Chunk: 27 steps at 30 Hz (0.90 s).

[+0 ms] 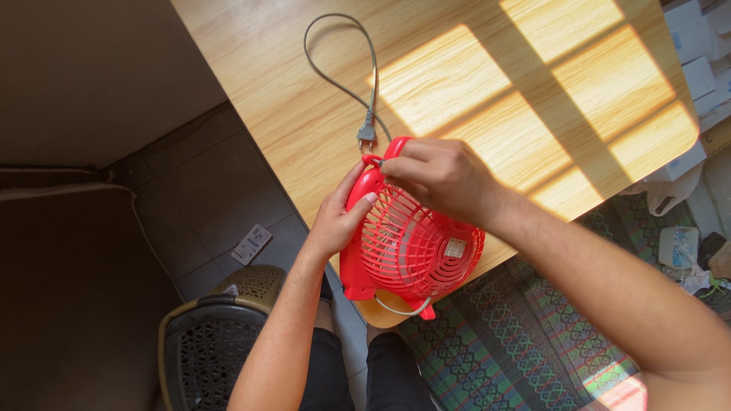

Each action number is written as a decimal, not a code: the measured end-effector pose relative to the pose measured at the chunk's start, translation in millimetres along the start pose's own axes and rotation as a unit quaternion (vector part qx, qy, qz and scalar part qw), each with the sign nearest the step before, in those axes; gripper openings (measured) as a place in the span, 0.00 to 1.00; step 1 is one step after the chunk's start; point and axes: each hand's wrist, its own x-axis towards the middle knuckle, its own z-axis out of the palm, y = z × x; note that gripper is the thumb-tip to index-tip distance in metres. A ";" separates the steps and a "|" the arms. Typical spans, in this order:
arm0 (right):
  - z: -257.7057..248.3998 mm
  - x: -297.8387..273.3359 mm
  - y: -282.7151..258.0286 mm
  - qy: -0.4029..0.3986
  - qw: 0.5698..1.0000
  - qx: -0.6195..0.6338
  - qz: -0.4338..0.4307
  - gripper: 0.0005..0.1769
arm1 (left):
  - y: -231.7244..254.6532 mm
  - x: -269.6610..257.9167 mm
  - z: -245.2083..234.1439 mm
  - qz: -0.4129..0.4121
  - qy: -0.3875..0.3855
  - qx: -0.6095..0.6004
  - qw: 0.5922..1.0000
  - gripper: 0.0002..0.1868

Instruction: The person uses a screwdriver to unscrew and remove the front grille of a red portable fan. They also briefly scrape the window frame with the screwdriver. The fan remains disassembled on the table at the end.

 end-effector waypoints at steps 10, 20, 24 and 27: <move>30.1 -28.8 2.6 0.175 0.798 0.419 0.397 0.11 | 5.3 -1.1 -1.8 -0.005 -0.008 0.010 1.000 0.37; 23.0 -27.9 -19.6 0.191 0.963 0.047 0.183 0.09 | 7.7 -3.4 0.7 -0.012 -0.007 0.010 1.000 0.37; 15.6 -23.0 -21.1 0.133 0.988 -0.049 0.062 0.15 | 5.3 -2.2 0.7 -0.010 -0.003 0.006 1.000 0.37; 5.3 -20.4 -18.3 0.094 0.991 -0.092 0.002 0.21 | 2.6 -0.8 0.9 -0.006 -0.004 -0.002 1.000 0.37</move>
